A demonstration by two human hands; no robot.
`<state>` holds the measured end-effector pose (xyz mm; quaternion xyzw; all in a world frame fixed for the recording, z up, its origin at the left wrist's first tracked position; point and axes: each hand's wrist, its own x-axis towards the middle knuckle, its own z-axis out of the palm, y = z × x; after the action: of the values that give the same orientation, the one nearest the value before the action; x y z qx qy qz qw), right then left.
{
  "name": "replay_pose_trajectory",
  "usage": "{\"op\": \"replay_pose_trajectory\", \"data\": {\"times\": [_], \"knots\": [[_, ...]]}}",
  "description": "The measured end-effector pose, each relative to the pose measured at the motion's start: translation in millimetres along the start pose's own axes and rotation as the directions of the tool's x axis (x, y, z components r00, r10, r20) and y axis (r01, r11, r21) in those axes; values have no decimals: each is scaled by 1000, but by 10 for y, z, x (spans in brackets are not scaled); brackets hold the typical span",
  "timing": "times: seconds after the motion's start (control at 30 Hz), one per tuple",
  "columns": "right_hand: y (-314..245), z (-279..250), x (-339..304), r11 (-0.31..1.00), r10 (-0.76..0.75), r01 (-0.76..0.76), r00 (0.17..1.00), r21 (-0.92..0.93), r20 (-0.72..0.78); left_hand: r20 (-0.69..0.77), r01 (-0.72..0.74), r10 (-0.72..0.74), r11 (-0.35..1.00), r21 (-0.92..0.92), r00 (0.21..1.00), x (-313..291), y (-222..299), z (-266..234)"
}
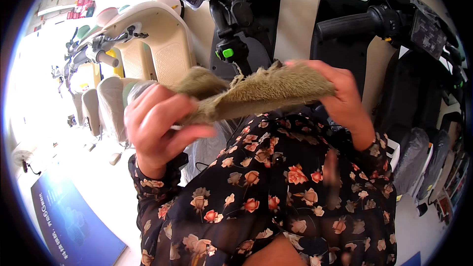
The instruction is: The person wipes down various parts of multiple motorcycles using a cloth, including the seats, side panels, and handlebars.
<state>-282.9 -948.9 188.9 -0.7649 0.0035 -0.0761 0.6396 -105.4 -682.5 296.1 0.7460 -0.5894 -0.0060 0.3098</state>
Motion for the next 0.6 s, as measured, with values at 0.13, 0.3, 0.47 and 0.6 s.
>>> {"op": "replay_pose_trajectory", "data": {"times": [0.13,0.3,0.47,0.6], "knots": [[-98,-109,-214,998,54,-53,998,-36,25,443,3,-268,859,513,856,45,83,146],[-133,-84,-104,981,188,-192,965,5,183,403,400,-308,901,-166,862,-88,-106,229],[-5,-64,-57,917,362,-240,838,-319,409,465,564,-393,761,-320,793,68,62,264],[238,-109,-79,988,156,-150,937,-41,314,721,277,-345,936,218,601,163,-44,170]]}}
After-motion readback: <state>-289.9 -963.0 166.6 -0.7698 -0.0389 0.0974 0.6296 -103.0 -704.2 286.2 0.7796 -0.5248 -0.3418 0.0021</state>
